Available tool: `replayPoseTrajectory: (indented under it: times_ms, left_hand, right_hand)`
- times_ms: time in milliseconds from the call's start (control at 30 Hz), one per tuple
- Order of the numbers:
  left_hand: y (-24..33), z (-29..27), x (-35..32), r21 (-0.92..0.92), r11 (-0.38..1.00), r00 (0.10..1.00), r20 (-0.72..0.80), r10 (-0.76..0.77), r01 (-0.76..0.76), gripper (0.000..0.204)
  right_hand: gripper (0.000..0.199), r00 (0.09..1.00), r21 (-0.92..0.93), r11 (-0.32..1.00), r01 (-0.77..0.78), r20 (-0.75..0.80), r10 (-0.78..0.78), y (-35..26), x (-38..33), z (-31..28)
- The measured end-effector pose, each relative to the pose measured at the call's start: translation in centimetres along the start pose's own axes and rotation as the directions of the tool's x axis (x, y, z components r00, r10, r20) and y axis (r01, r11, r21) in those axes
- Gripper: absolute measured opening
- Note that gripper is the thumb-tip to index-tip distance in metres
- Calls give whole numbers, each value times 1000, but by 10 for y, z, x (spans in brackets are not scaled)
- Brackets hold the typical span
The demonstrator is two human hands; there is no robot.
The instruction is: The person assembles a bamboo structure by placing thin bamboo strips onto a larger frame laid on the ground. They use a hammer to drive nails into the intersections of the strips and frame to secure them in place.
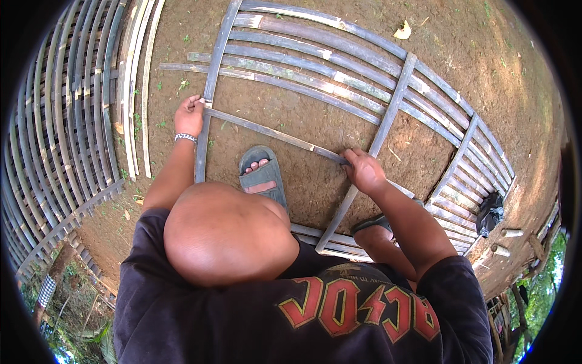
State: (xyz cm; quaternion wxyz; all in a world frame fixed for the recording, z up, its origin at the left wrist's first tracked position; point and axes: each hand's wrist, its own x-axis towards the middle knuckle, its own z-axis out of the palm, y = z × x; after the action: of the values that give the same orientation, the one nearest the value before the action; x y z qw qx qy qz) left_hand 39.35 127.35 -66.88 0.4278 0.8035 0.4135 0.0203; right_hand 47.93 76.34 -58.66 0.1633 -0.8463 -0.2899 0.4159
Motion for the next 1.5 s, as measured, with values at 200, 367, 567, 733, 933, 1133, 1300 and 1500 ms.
replayPoseTrajectory:
  times_ms: [200,367,567,733,933,1133,1300,1500]
  left_hand:
    - [1,-1,-4,-17,1000,1000,-10,8,-8,32]
    - [8,-3,-6,37,999,996,-83,40,-37,32]
    - [70,12,-4,-111,969,905,-392,162,-221,31]
    - [104,38,-9,-55,942,906,-296,302,-332,31]
    - [58,33,4,-115,978,957,-252,141,-174,30]
    - [3,8,8,-70,997,973,-231,11,-28,33]
    - [23,6,-4,70,997,974,-219,52,-37,37]
    - [33,9,3,145,985,972,-200,126,-98,39]
  right_hand:
    - [29,1000,12,999,-31,-3,31,-3,-1,0]
    - [31,990,201,978,64,-137,-37,-4,-2,1]
    - [31,956,452,886,104,-290,36,-32,-5,-4]
    - [28,936,395,917,65,-343,81,-36,-1,-14]
    - [25,928,275,961,-10,-355,112,11,-23,-34]
    - [26,928,146,989,-22,-365,75,34,-29,-41]
    - [27,917,129,989,70,-399,-13,10,9,-31]
    - [25,917,108,990,86,-397,-37,-16,61,-32]
